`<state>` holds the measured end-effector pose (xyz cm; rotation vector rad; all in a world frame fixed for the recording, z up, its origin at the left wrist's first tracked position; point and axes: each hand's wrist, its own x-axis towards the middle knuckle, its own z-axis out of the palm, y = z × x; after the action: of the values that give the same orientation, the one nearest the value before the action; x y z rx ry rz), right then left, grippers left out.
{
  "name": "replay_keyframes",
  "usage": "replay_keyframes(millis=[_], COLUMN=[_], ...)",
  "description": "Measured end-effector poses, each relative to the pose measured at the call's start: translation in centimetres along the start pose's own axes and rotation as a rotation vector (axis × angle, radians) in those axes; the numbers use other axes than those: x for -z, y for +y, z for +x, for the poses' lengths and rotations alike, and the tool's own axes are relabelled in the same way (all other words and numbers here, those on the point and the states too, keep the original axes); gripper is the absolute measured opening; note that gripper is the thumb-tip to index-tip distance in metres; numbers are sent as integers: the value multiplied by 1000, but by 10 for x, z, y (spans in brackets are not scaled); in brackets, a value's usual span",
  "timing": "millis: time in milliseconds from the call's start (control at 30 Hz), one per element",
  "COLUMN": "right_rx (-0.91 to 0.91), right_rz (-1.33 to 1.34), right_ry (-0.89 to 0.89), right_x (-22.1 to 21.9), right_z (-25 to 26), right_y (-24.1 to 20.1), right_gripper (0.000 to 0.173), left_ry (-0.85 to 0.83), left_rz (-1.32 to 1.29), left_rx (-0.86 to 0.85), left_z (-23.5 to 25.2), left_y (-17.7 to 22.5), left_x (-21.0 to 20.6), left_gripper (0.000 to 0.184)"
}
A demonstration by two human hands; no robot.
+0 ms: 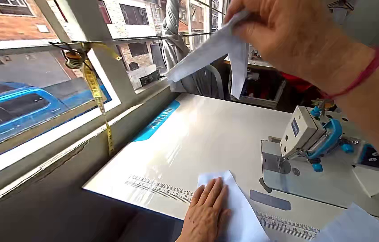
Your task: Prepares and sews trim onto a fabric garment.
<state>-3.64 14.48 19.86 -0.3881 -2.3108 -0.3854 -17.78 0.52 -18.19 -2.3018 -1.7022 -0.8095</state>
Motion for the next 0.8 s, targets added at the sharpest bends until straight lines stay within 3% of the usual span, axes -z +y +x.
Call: replay_keyframes(millis=[100, 233, 333, 467, 567, 633, 733, 800], right_rx=[24, -112, -186, -236, -280, -310, -463, -643], right_rz=[-42, -125, -132, -179, -161, -103, 209, 611], right_ry=[-68, -120, -157, -164, -236, -267, -223, -176], right_x=[-54, -145, -166, -147, -130, -121, -107, -94], right_z=[-74, -233, -311, -351, -367, -373, -369, -351], right_y=[-2, -12, -40, -74, -90, -98, -108, -116], right_gripper=[16, 19, 20, 26, 33, 38, 41, 63], left_ry=[7, 36, 22, 15, -141, -275, -329, -244], left_rz=[-42, -113, -103, -110, -225, -274, -342, -448], left_rx=[2, 11, 13, -9, 33, 58, 40, -17], left_z=[2, 22, 37, 45, 48, 51, 46, 39], left_y=[-3, -13, -22, -32, -39, -41, -41, -37], left_x=[2, 12, 18, 14, 22, 34, 44, 53], left_gripper=[51, 43, 27, 20, 43, 37, 15, 15])
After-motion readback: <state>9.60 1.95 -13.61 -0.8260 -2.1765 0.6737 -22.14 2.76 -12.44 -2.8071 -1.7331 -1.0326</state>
